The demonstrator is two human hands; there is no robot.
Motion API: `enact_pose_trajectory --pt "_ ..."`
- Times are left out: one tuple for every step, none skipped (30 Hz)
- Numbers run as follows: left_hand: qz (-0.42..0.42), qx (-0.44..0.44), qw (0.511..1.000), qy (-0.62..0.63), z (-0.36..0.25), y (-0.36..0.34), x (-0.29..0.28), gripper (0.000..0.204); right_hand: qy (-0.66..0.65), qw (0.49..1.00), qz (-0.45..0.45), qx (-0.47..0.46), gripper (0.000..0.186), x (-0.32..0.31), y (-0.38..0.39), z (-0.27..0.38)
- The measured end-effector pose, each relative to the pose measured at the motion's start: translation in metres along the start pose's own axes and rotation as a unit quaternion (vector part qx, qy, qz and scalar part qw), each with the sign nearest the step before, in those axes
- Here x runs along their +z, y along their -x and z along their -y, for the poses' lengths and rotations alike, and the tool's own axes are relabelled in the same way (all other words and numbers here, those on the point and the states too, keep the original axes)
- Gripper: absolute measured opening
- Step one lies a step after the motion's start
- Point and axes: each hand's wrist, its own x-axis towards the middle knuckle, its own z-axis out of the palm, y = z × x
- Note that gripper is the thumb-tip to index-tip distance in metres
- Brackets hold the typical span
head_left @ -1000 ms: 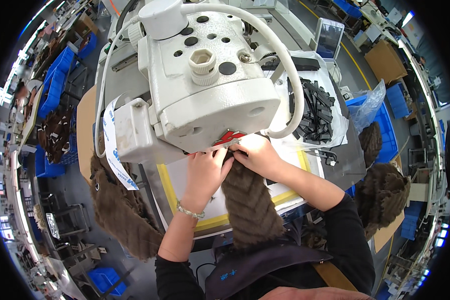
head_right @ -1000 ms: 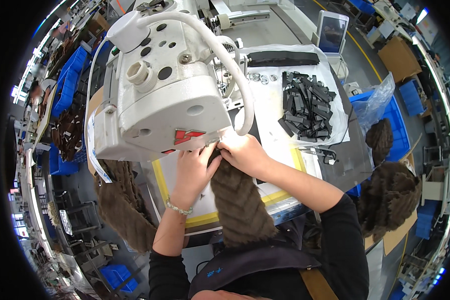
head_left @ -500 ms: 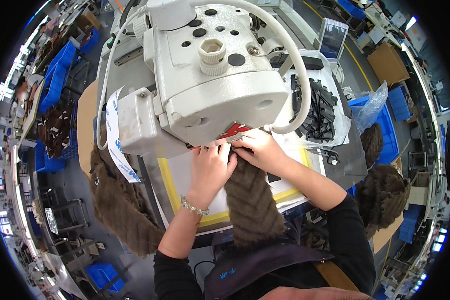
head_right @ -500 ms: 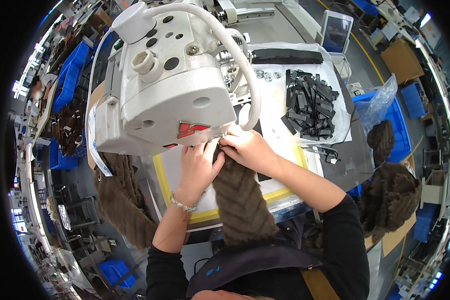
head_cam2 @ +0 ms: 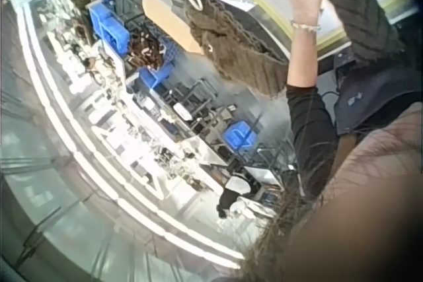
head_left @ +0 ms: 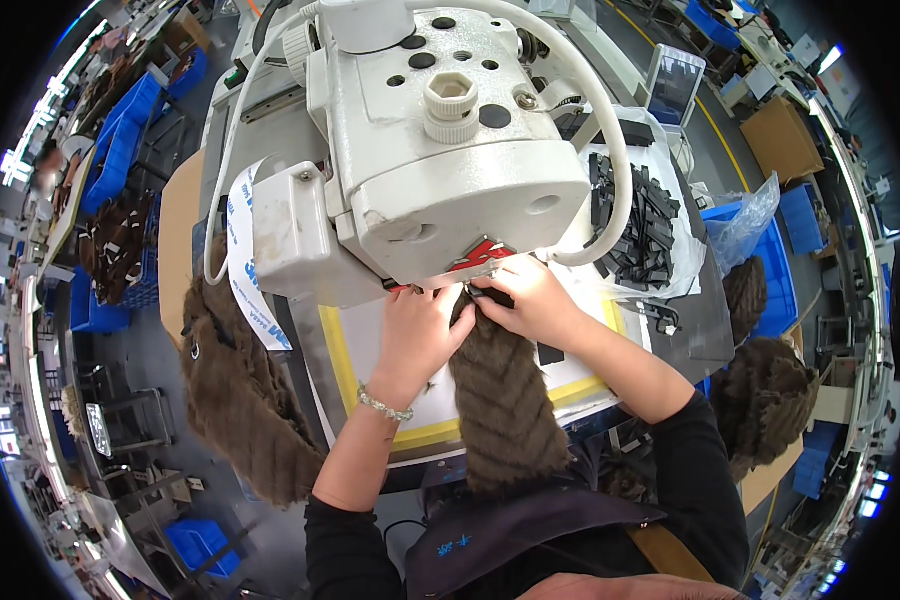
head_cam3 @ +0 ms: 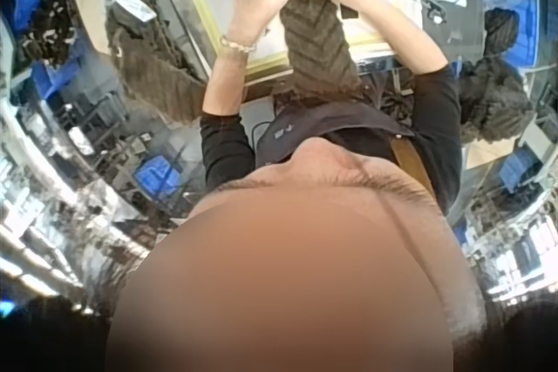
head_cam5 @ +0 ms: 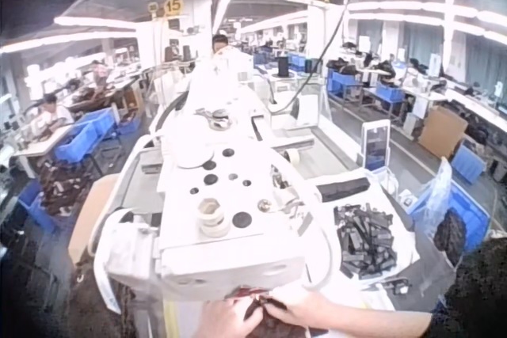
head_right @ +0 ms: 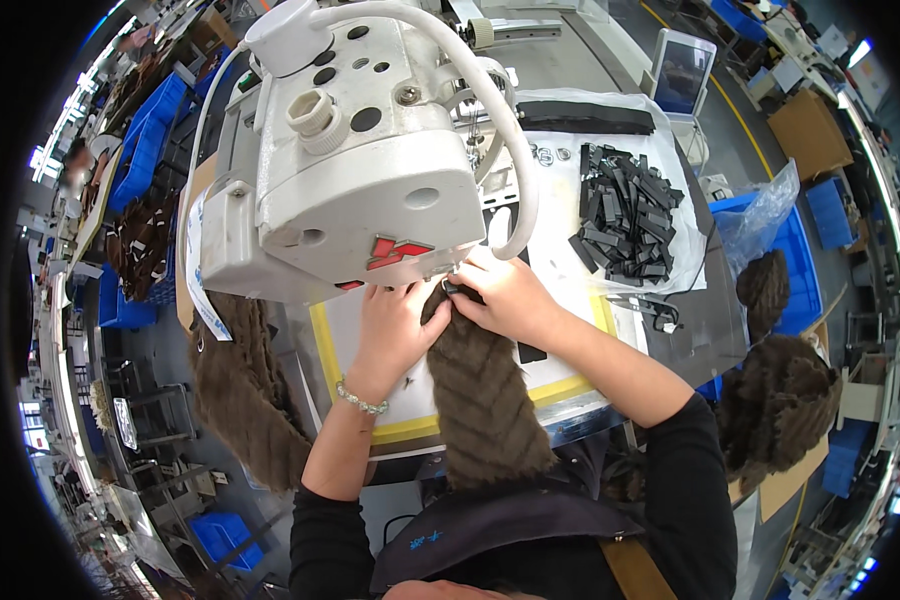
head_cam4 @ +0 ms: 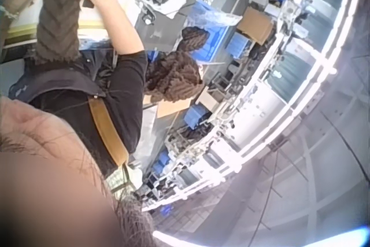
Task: Sewing strips of textured material together using an industrial sewing machine in a workshop.
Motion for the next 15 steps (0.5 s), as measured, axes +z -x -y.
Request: enact_pose_trajectory --pt "-0.005 0.005 1.000 -0.003 0.000 0.000 0.000 0.028 -0.001 1.000 0.001 -0.001 0.021 0.001 -0.001 0.000" --pt "-0.011 0.011 1.000 -0.004 -0.001 -0.001 0.000 0.027 0.000 1.000 -0.007 -0.006 0.020 0.000 -0.001 0.000" --pt "-0.011 0.013 1.000 -0.003 -0.002 -0.001 0.000 0.027 0.001 1.000 -0.014 -0.012 0.020 -0.001 -0.001 -0.001" --pt "-0.004 0.009 1.000 -0.011 -0.003 0.000 0.001 0.026 0.002 1.000 -0.015 -0.011 0.020 0.002 0.001 -0.003" --pt "0.004 0.006 1.000 -0.019 -0.003 0.000 0.001 0.026 0.009 0.999 -0.037 -0.031 0.018 0.006 0.002 -0.006" --pt "0.004 0.007 1.000 -0.018 -0.003 0.000 0.001 0.026 0.016 0.997 -0.059 -0.050 0.017 0.009 0.003 -0.008" --pt "0.006 0.005 1.000 -0.022 -0.003 0.000 0.002 0.026 0.017 0.997 -0.059 -0.049 0.017 0.010 0.004 -0.009" --pt "0.008 0.002 1.000 -0.026 -0.003 0.000 0.002 0.025 0.056 0.991 -0.066 -0.098 0.016 0.010 0.004 -0.009" --pt "0.009 0.002 1.000 -0.024 -0.003 0.000 0.002 0.025 0.095 0.982 -0.072 -0.146 0.015 0.010 0.004 -0.010" --pt "0.007 0.006 1.000 -0.020 -0.004 -0.001 0.002 0.025 0.117 0.970 -0.114 -0.182 0.013 0.011 0.002 -0.011" --pt "0.005 0.008 1.000 -0.018 -0.003 -0.001 0.001 0.026 0.117 0.970 -0.114 -0.182 0.013 0.010 0.002 -0.008" --pt "0.005 0.007 1.000 -0.018 -0.002 0.000 0.001 0.026 0.148 0.969 -0.116 -0.163 0.011 0.008 0.001 -0.003" --pt "0.002 0.009 1.000 -0.020 -0.001 0.000 0.001 0.026 0.178 0.966 -0.119 -0.143 0.009 0.006 0.001 -0.001" --pt "0.000 0.010 1.000 -0.022 -0.001 0.000 0.002 0.027 0.178 0.966 -0.118 -0.144 0.009 0.007 0.001 0.000" --pt "-0.001 0.009 1.000 -0.022 0.000 0.000 0.001 0.027 0.191 0.967 -0.121 -0.115 0.009 0.007 0.000 0.001"
